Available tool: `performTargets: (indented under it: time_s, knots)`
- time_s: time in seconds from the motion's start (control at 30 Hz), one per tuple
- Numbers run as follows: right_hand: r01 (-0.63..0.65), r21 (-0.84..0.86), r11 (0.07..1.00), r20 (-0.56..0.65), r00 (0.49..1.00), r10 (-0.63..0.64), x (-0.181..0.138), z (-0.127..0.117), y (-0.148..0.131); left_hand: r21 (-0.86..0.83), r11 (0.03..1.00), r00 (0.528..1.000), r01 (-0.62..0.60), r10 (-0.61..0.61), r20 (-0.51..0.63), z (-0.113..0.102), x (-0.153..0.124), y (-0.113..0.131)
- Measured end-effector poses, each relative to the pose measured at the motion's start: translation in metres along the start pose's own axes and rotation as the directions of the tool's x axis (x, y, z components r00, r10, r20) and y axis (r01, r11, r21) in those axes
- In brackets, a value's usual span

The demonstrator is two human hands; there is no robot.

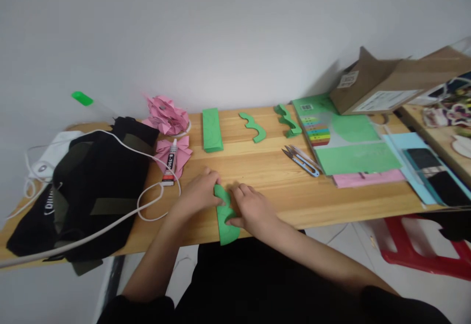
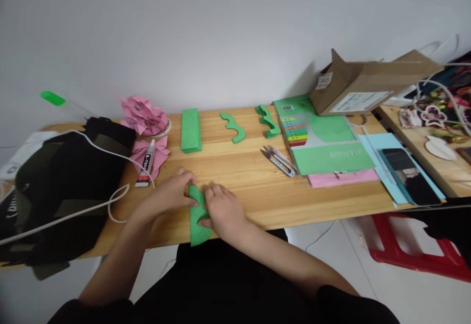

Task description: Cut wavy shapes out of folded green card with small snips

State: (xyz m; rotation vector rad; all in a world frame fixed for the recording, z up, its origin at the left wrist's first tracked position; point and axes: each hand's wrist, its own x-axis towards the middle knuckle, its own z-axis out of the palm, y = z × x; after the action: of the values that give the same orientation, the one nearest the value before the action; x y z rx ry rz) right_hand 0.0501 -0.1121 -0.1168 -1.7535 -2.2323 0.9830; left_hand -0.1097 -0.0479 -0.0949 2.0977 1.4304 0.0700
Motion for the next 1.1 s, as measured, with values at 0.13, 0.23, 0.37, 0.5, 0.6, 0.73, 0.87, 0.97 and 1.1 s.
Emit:
performTargets:
  time_s: [0.13, 0.23, 0.37, 0.5, 0.6, 0.73, 0.87, 0.97, 1.1]
  knots:
    - [0.029, 0.021, 0.999, -0.036, 0.999, -0.028, -0.001, 0.004, 0.005, -0.103, 0.995, 1.0, -0.013, 0.011, -0.024, -0.001, 0.0, -0.002]
    - [0.048, 0.059, 0.997, -0.068, 0.997, -0.044, -0.002, 0.005, 0.007, -0.245, 0.969, 0.999, -0.028, 0.031, 0.009, -0.001, 0.002, -0.008]
    - [0.098, 0.155, 0.983, -0.118, 0.99, -0.08, -0.001, -0.001, 0.015, -0.465, 0.884, 0.998, -0.041, 0.061, 0.029, -0.001, 0.008, -0.014]
    - [0.154, 0.239, 0.959, -0.205, 0.973, -0.106, 0.006, -0.02, 0.035, -0.58, 0.81, 0.995, -0.086, 0.039, -0.094, -0.001, 0.02, -0.013]
    - [0.162, 0.232, 0.959, -0.3, 0.95, -0.088, 0.018, -0.043, 0.053, -0.475, 0.855, 0.968, -0.207, 0.109, -0.224, -0.002, 0.031, -0.006]
    - [0.157, 0.15, 0.976, -0.376, 0.922, -0.091, 0.037, -0.068, 0.07, -0.261, 0.916, 0.935, -0.304, 0.233, -0.269, 0.0, 0.047, 0.006]
    - [0.161, 0.103, 0.982, -0.347, 0.931, -0.116, 0.049, -0.073, 0.079, -0.147, 0.914, 0.908, -0.378, 0.336, -0.25, 0.017, 0.066, 0.01]
    - [0.175, 0.112, 0.978, -0.334, 0.934, -0.129, 0.052, -0.069, 0.083, -0.125, 0.901, 0.89, -0.416, 0.375, -0.258, 0.035, 0.077, 0.005]
    - [0.207, 0.161, 0.965, -0.357, 0.924, -0.138, 0.052, -0.066, 0.09, -0.104, 0.89, 0.871, -0.443, 0.4, -0.285, 0.045, 0.081, 0.0]
